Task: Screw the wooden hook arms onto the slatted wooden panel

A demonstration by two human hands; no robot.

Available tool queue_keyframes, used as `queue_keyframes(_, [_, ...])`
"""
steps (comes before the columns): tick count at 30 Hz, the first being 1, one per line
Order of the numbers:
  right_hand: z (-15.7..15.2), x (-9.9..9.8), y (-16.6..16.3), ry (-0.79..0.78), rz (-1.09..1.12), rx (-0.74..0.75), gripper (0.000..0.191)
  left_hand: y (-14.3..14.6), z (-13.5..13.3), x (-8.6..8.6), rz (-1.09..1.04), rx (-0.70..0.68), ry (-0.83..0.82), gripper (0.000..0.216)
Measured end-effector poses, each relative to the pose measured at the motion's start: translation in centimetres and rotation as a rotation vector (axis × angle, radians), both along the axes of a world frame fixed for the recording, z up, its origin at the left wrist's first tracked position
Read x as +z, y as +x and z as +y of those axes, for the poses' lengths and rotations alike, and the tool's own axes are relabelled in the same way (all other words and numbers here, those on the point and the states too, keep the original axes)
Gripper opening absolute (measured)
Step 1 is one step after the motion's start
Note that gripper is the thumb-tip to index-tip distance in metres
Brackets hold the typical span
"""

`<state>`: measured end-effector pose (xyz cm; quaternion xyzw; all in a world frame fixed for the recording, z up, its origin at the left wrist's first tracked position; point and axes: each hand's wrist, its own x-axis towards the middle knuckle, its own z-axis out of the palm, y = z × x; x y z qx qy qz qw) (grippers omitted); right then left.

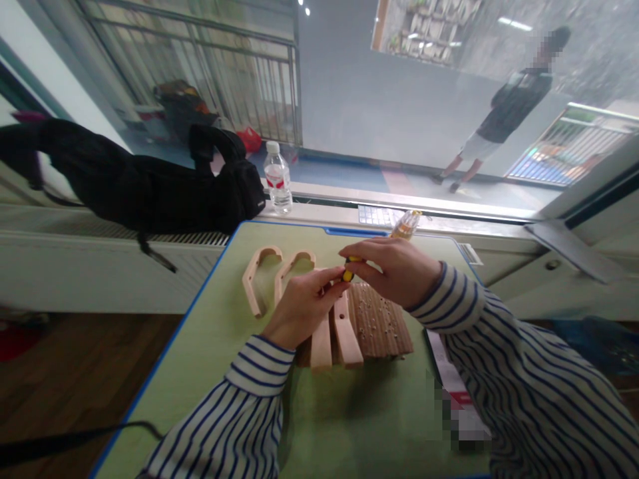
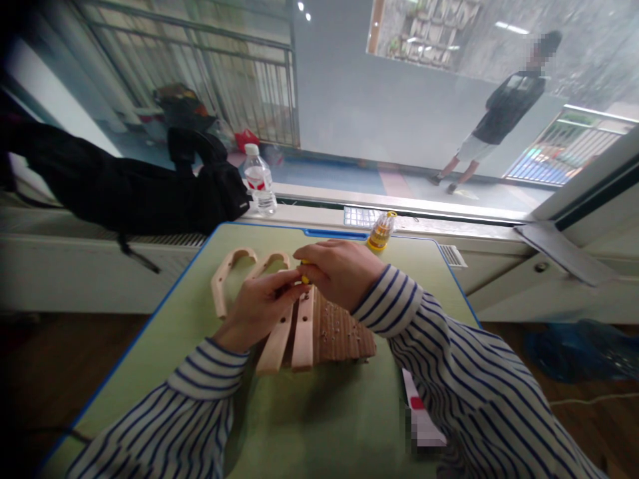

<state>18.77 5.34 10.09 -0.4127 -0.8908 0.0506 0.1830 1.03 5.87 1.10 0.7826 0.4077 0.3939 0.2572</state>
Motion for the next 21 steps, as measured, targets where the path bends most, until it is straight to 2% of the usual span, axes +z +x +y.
queue_keyframes(21, [-0.03, -0.81, -0.46, 0.103, -0.017, -0.130, 0.032, 0.13, 0.04, 0.62, 0.001, -0.091, -0.073, 0.023])
